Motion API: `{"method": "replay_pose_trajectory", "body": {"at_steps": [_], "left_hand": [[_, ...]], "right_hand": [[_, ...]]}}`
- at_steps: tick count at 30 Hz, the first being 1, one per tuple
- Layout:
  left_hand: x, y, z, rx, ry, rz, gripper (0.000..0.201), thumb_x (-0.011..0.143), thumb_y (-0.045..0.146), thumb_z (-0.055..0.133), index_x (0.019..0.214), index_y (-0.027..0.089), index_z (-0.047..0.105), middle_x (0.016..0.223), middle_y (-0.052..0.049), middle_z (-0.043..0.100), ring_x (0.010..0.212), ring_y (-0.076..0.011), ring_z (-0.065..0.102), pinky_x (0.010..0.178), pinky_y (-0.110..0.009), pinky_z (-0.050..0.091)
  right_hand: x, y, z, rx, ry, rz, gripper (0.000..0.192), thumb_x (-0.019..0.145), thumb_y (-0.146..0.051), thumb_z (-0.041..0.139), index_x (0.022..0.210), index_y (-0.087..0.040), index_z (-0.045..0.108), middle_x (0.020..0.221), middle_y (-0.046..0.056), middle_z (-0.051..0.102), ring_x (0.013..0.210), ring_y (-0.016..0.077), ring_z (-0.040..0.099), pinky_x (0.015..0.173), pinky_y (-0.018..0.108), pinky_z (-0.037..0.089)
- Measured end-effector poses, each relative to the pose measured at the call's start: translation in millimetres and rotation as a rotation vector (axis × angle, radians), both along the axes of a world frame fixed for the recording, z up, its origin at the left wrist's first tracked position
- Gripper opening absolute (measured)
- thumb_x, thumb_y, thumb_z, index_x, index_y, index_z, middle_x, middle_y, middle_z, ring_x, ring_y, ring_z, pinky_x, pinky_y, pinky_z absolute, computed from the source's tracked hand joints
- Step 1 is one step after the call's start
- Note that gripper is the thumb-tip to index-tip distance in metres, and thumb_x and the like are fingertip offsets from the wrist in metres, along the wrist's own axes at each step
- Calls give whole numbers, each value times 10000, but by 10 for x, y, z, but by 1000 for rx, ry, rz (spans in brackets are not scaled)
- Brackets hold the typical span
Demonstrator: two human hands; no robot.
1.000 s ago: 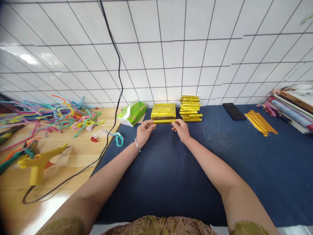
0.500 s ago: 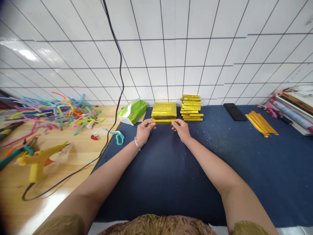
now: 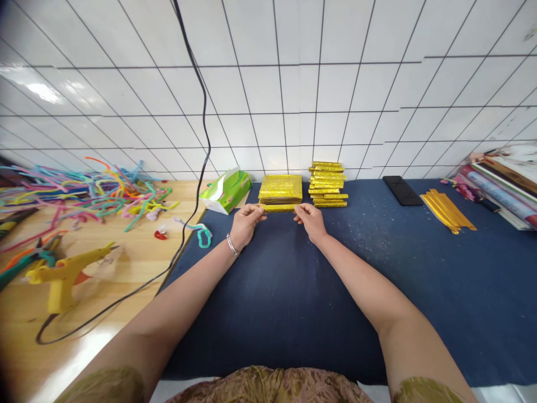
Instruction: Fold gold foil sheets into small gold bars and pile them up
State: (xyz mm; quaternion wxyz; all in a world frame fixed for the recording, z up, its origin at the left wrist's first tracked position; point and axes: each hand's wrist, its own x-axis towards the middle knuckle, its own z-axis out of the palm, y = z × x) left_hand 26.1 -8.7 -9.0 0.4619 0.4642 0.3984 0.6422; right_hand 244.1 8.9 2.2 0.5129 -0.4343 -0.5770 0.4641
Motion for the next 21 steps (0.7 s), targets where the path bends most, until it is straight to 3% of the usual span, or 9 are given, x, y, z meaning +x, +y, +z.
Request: {"method": "replay_pose_trajectory", "body": {"at_steps": [8, 13, 16, 21], "left_hand": [[8, -11, 23, -10, 28, -35, 265, 733, 353, 698, 784, 161, 523, 1068, -40, 611, 814, -96, 603, 747, -271, 559], [-3, 5, 13, 42, 70, -28, 300, 719, 290, 699, 895, 184, 481, 1120, -53, 605, 801, -88, 606, 794, -296, 537], [-19, 32, -3, 96, 122, -20, 348, 713, 222, 692, 988, 190, 480, 1109, -67, 610, 895, -111, 612, 871, -314, 504], [-60, 90, -62, 146, 245, -61, 429, 726, 167, 658, 1115, 189, 479, 1075, -74, 618, 936, -131, 616, 904, -332, 482]], "right_hand": [[-3, 8, -17, 4, 26, 2, 323, 761, -515, 606, 841, -202, 596, 706, -11, 597, 617, 110, 564, 550, 232, 442], [-8, 67, -97, 12, 38, -28, 363, 741, -458, 623, 1004, -223, 536, 821, -9, 597, 680, 127, 595, 560, 244, 455], [2, 111, -161, 98, -91, -64, 371, 747, -386, 611, 1071, -225, 529, 875, 7, 618, 763, 152, 598, 685, 301, 484], [42, 148, -206, 278, -497, -111, 317, 748, -304, 600, 1056, -232, 588, 946, 32, 639, 877, 205, 573, 833, 384, 447]]}}
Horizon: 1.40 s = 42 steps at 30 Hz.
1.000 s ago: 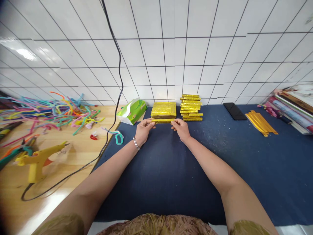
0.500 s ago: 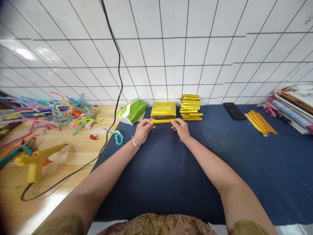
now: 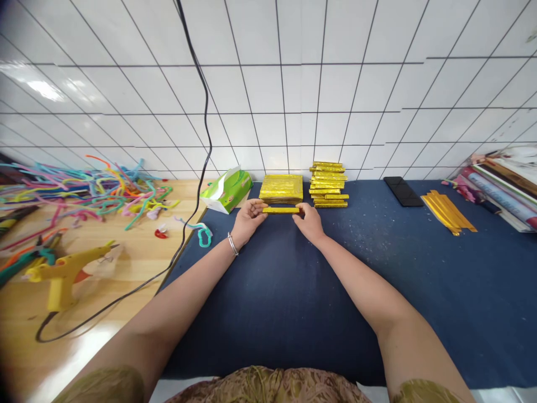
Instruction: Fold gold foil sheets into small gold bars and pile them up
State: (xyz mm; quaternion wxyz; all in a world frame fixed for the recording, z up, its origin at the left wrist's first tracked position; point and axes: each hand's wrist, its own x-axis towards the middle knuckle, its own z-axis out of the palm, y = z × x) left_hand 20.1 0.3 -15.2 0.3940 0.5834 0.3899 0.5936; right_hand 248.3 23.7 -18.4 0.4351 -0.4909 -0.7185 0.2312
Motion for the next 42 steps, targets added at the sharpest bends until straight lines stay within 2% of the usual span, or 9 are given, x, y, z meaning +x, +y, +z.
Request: {"method": "replay_pose_trajectory", "body": {"at_steps": [4, 8, 13, 17, 21, 26, 29, 36, 42], "left_hand": [[-64, 28, -63, 23, 278, 52, 401, 732, 172, 649, 1115, 194, 533, 1034, -64, 640, 950, -166, 619, 918, -367, 470], [-113, 31, -93, 46, 645, 75, 384, 702, 205, 695, 1077, 218, 613, 990, -49, 662, 936, -209, 610, 895, -387, 465], [-117, 23, -77, 82, 782, 92, 326, 757, 286, 673, 1075, 226, 631, 1026, -42, 668, 961, -218, 591, 893, -372, 460], [-116, 14, -49, 70, 869, 92, 271, 786, 254, 641, 1056, 226, 638, 1028, -23, 670, 978, -199, 583, 916, -348, 448], [-107, 3, -24, 87, 925, 89, 277, 779, 236, 648, 1055, 223, 640, 997, -23, 672, 959, -197, 580, 903, -347, 448], [-63, -33, 14, 119, 908, 72, 275, 789, 228, 637, 1064, 224, 632, 979, -19, 675, 931, -189, 584, 877, -337, 451], [3, -81, 49, 149, 872, 38, 275, 801, 233, 625, 1075, 221, 618, 1007, -20, 670, 941, -185, 587, 874, -330, 450], [174, -188, 113, 190, 838, -104, 128, 823, 218, 578, 932, 179, 633, 889, -44, 653, 882, -187, 596, 798, -316, 464], [187, -165, 81, 192, 863, -127, 157, 813, 206, 583, 959, 186, 637, 958, -48, 656, 903, -192, 596, 827, -337, 471]], "right_hand": [[14, 9, 10, 107, -243, 10, 247, 735, -261, 622, 978, -218, 626, 948, 50, 641, 929, 232, 545, 882, 409, 402], [4, -6, 24, 114, -357, 27, 287, 719, -271, 660, 1000, -217, 636, 1009, 74, 634, 976, 254, 521, 892, 418, 384], [-10, -41, 45, 85, -424, -40, 367, 721, -307, 665, 1074, -218, 626, 1074, 94, 614, 1035, 280, 482, 898, 426, 382], [-11, -50, 56, 50, -450, -96, 308, 717, -327, 663, 1009, -229, 651, 1054, 83, 614, 1048, 284, 471, 888, 428, 391], [-9, -57, 94, 39, -356, -40, 188, 714, -291, 654, 892, -231, 659, 985, 57, 626, 1002, 255, 510, 887, 417, 408], [-98, -196, 258, 20, 10, 111, 261, 763, -281, 593, 1019, -234, 607, 976, 26, 629, 862, 184, 582, 803, 351, 479], [-210, -366, 409, 20, 117, 181, 248, 772, -297, 604, 1012, -236, 605, 960, 22, 629, 840, 173, 591, 756, 326, 494], [-351, -597, 598, 82, 128, 292, 175, 772, -255, 625, 945, -240, 609, 910, 16, 595, 813, 156, 573, 716, 302, 498], [-307, -477, 413, 100, -14, 301, 210, 760, -261, 640, 967, -235, 610, 941, 28, 601, 902, 187, 553, 771, 335, 482]]}}
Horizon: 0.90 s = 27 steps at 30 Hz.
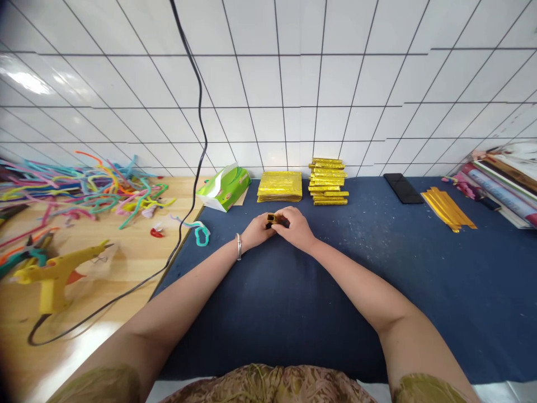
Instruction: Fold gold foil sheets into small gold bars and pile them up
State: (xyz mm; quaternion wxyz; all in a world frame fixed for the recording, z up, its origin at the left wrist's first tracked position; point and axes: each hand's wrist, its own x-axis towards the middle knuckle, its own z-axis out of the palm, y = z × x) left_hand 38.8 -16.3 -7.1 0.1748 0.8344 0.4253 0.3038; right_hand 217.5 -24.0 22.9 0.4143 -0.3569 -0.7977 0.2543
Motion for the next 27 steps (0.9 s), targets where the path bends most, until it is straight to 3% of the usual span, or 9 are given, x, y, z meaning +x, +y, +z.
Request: {"method": "replay_pose_trajectory", "body": {"at_steps": [4, 8, 12, 14, 16, 20, 23, 27], "left_hand": [[1, 24, -33, 32, 61, -13, 282, 782, 245, 640, 1059, 189, 630, 1119, -72, 633, 1049, -225, 565, 945, -386, 442], [-8, 21, -45, 46, 61, -22, 429, 789, 304, 654, 1201, 210, 573, 1226, -78, 588, 1138, -232, 526, 1011, -413, 408], [-26, 19, -51, 47, 69, -57, 364, 830, 342, 612, 1175, 228, 598, 1193, -71, 605, 1120, -225, 542, 1003, -420, 418], [-31, 24, -59, 49, 79, -66, 340, 836, 348, 605, 1154, 227, 614, 1178, -69, 614, 1111, -220, 548, 1002, -417, 420], [-33, 31, -67, 50, 84, -69, 320, 837, 347, 605, 1132, 225, 628, 1180, -67, 615, 1110, -214, 548, 1006, -412, 418], [-34, 35, -72, 46, 86, -71, 301, 840, 349, 599, 1113, 227, 638, 1183, -67, 614, 1112, -210, 548, 1004, -411, 418], [-34, 34, -69, 43, 92, -72, 299, 844, 352, 594, 1114, 232, 638, 1185, -65, 613, 1113, -209, 547, 1003, -413, 417], [-33, 40, -75, 39, 96, -71, 302, 844, 358, 592, 1116, 234, 636, 1189, -66, 611, 1115, -210, 546, 1000, -414, 417]], "right_hand": [[47, 118, -153, 6, -92, -31, 187, 752, -279, 641, 929, -223, 621, 952, 31, 617, 943, 204, 552, 858, 374, 456], [215, 286, -52, -64, -16, -141, 222, 801, -354, 567, 975, -218, 596, 950, 24, 642, 888, 193, 589, 780, 338, 482], [613, 553, 192, 13, 22, -389, 279, 800, -425, 556, 986, -217, 564, 873, 22, 655, 776, 195, 604, 741, 358, 491], [880, 713, 253, 53, 15, -476, 333, 789, -450, 565, 1036, -227, 550, 929, 33, 664, 813, 210, 616, 763, 376, 495], [1157, 864, 255, 87, 36, -523, 376, 804, -455, 539, 1102, -227, 523, 1028, 46, 660, 877, 217, 623, 813, 392, 491], [1611, 1056, 190, 168, -60, -688, 345, 833, -394, 505, 1122, -207, 520, 1035, 70, 655, 928, 244, 603, 848, 425, 471], [1783, 1084, 164, 251, -188, -768, 273, 845, -321, 482, 1079, -206, 564, 1049, 89, 641, 1014, 269, 546, 911, 447, 425], [1809, 1056, 155, 280, -265, -737, 280, 850, -244, 446, 1092, -215, 582, 1076, 83, 629, 1064, 274, 497, 957, 453, 381]]}}
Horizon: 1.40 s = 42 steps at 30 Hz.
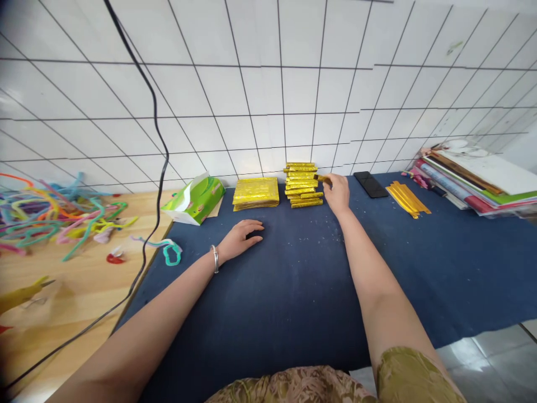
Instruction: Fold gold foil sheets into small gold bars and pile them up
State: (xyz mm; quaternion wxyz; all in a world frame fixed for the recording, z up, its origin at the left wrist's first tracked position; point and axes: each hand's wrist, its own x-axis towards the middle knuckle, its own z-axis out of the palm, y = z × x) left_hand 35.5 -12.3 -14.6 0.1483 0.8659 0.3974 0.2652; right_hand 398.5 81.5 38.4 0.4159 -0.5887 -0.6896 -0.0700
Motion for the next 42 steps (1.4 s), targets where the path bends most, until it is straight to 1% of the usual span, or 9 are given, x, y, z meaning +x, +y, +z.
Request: {"method": "replay_pose_trajectory", "body": {"at_steps": [8, 13, 17, 21, 27, 32, 36, 40, 42], "left_hand": [[6, 8, 0, 3, 0, 0, 299, 843, 358, 591, 1110, 233, 642, 1183, -68, 614, 1107, -217, 550, 992, -415, 419], [3, 5, 15, 10, 1, -4, 292, 847, 358, 587, 1104, 230, 643, 1173, -65, 619, 1105, -213, 548, 994, -409, 414], [-5, 8, 21, 10, -3, -5, 282, 844, 353, 591, 1094, 235, 644, 1169, -58, 622, 1096, -210, 551, 988, -403, 418], [-14, 25, 18, 10, -15, -6, 270, 841, 343, 596, 1086, 241, 647, 1153, -51, 631, 1084, -208, 556, 982, -404, 419], [-12, 45, 30, 5, -24, -1, 253, 837, 330, 603, 1071, 245, 648, 1138, -42, 636, 1070, -201, 560, 978, -394, 416], [-18, 55, 44, 2, -31, 0, 250, 836, 329, 605, 1067, 243, 648, 1137, -41, 637, 1068, -200, 561, 974, -389, 417], [-26, 71, 37, 1, -37, -1, 244, 830, 325, 611, 1059, 248, 652, 1134, -40, 640, 1071, -200, 563, 973, -390, 418], [-28, 78, 29, 4, -39, 2, 246, 831, 333, 607, 1056, 246, 655, 1136, -46, 639, 1075, -205, 564, 972, -395, 419], [-27, 79, 30, 2, -38, 0, 245, 833, 334, 602, 1054, 245, 655, 1135, -46, 641, 1072, -206, 565, 972, -396, 419]], "right_hand": [[-42, -7, -72, 35, -54, 70, 308, 812, -166, 471, 1089, -206, 598, 1082, 64, 634, 1056, 255, 493, 951, 400, 401], [-22, 19, -103, 13, -73, 59, 318, 801, -158, 477, 1088, -205, 607, 1104, 69, 628, 1067, 258, 489, 962, 408, 396], [-32, 81, -74, 5, -89, 58, 323, 798, -156, 478, 1089, -206, 608, 1118, 73, 622, 1072, 258, 486, 962, 409, 397], [-73, 260, -14, -25, -120, 47, 322, 800, -159, 476, 1090, -204, 609, 1116, 84, 619, 1071, 263, 482, 970, 422, 386], [-223, 681, 79, -64, -183, 30, 334, 800, -156, 481, 1101, -190, 623, 1103, 105, 614, 1077, 277, 468, 947, 438, 393], [-359, 901, 76, -102, -226, 21, 363, 785, -163, 517, 1133, -168, 620, 1103, 120, 612, 1074, 293, 462, 940, 458, 388], [-370, 889, 65, -120, -218, 20, 368, 791, -191, 524, 1147, -159, 610, 1118, 129, 608, 1078, 304, 462, 950, 476, 373], [-367, 747, 90, -73, -196, 5, 318, 814, -196, 497, 1102, -166, 629, 1120, 126, 615, 1077, 295, 474, 961, 477, 360], [-450, 647, 88, -44, -175, 15, 301, 827, -205, 485, 1085, -174, 638, 1119, 121, 622, 1079, 289, 484, 963, 476, 357]]}}
